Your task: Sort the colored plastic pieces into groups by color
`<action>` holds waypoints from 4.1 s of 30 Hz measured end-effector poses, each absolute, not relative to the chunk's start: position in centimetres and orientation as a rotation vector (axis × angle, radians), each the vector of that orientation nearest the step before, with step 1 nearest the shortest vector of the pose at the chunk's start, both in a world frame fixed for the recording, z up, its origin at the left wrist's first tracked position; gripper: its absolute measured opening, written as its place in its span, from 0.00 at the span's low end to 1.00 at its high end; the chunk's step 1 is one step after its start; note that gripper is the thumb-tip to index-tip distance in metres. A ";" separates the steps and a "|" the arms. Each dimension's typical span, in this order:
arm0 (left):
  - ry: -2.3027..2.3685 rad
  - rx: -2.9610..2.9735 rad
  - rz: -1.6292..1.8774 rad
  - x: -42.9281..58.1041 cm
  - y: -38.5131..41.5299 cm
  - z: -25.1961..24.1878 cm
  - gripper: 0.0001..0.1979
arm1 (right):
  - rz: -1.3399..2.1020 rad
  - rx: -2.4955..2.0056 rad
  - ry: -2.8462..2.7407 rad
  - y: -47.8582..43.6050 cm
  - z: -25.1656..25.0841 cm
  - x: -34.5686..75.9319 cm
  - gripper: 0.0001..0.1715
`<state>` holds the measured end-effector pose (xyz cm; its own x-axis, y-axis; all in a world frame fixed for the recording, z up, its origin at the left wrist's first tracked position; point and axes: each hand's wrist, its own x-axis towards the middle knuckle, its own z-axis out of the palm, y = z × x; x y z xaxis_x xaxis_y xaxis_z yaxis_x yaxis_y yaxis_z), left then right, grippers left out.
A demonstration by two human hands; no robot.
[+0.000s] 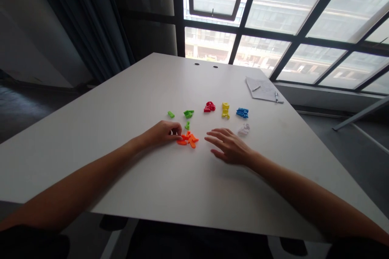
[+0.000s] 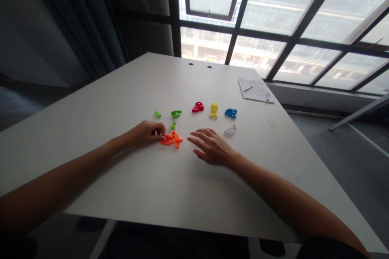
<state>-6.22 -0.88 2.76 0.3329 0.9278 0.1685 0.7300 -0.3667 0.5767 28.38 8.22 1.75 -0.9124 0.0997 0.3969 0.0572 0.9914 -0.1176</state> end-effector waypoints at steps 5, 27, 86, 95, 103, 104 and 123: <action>1.800 2.238 1.141 -7.8 1.1 3.0 0.25 | 0.121 -0.093 -2.762 6.2 2.4 25.6 0.33; 1.438 2.400 0.749 -4.7 5.8 0.3 0.20 | 0.090 -0.318 -2.774 10.3 1.4 28.1 0.19; 1.390 2.451 0.930 2.4 8.4 -0.1 0.33 | 0.040 -0.782 -2.508 17.9 -0.9 39.3 0.22; 1.482 2.215 1.036 1.5 6.2 -0.7 0.40 | -0.004 -0.917 -2.510 17.3 -1.5 39.6 0.30; 1.475 2.173 1.033 1.9 6.5 -0.9 0.30 | 0.001 -0.937 -2.500 17.3 -1.5 39.6 0.28; 1.478 2.174 1.022 2.0 6.8 -0.9 0.30 | 0.002 -0.941 -2.500 17.3 -1.5 39.6 0.29; 1.490 2.336 1.047 2.9 6.4 -0.3 0.27 | -0.002 -0.941 -2.504 17.8 -2.0 39.6 0.29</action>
